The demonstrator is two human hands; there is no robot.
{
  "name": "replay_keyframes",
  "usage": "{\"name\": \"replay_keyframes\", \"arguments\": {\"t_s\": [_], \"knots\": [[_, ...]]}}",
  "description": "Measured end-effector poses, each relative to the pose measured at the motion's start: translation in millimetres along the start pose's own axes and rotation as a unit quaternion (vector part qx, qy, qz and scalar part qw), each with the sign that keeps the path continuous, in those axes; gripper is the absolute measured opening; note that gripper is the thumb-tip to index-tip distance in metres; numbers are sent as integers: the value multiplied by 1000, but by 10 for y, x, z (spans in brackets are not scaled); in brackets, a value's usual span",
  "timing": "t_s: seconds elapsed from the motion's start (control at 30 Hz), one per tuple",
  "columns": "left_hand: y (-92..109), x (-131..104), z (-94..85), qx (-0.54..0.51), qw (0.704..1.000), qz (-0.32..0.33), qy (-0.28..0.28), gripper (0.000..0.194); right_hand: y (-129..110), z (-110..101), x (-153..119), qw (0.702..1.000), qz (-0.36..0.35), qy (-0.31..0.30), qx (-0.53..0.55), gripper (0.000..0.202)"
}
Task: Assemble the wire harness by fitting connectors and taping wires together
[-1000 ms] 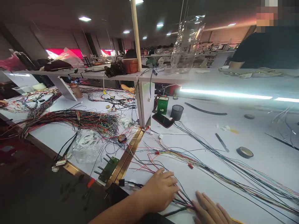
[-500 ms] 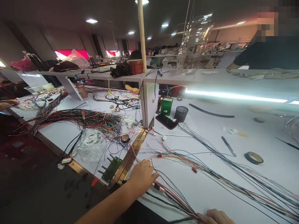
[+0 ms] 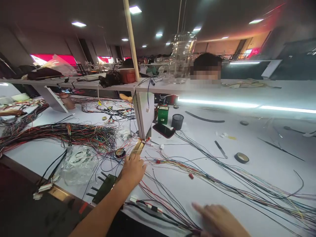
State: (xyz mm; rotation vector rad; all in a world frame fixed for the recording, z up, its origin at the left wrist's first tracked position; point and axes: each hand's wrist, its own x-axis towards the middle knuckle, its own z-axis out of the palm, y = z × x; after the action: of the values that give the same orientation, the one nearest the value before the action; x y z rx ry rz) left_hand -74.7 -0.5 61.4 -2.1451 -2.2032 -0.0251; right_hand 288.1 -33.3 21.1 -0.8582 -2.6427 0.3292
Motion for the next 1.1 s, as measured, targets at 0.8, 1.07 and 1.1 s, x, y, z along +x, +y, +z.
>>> {"name": "replay_keyframes", "arguments": {"t_s": [0.8, 1.07, 1.1], "knots": [[369, 483, 316, -573, 797, -104, -161, 54, -270, 575, 41, 986, -38, 43, -156, 59], [406, 505, 158, -550, 820, -111, -116, 39, -283, 469, 64, 997, -4, -24, -70, 67], [487, 366, 106, -533, 836, -78, -108, 37, -270, 414, 84, 997, -10, -45, -57, 68]]}}
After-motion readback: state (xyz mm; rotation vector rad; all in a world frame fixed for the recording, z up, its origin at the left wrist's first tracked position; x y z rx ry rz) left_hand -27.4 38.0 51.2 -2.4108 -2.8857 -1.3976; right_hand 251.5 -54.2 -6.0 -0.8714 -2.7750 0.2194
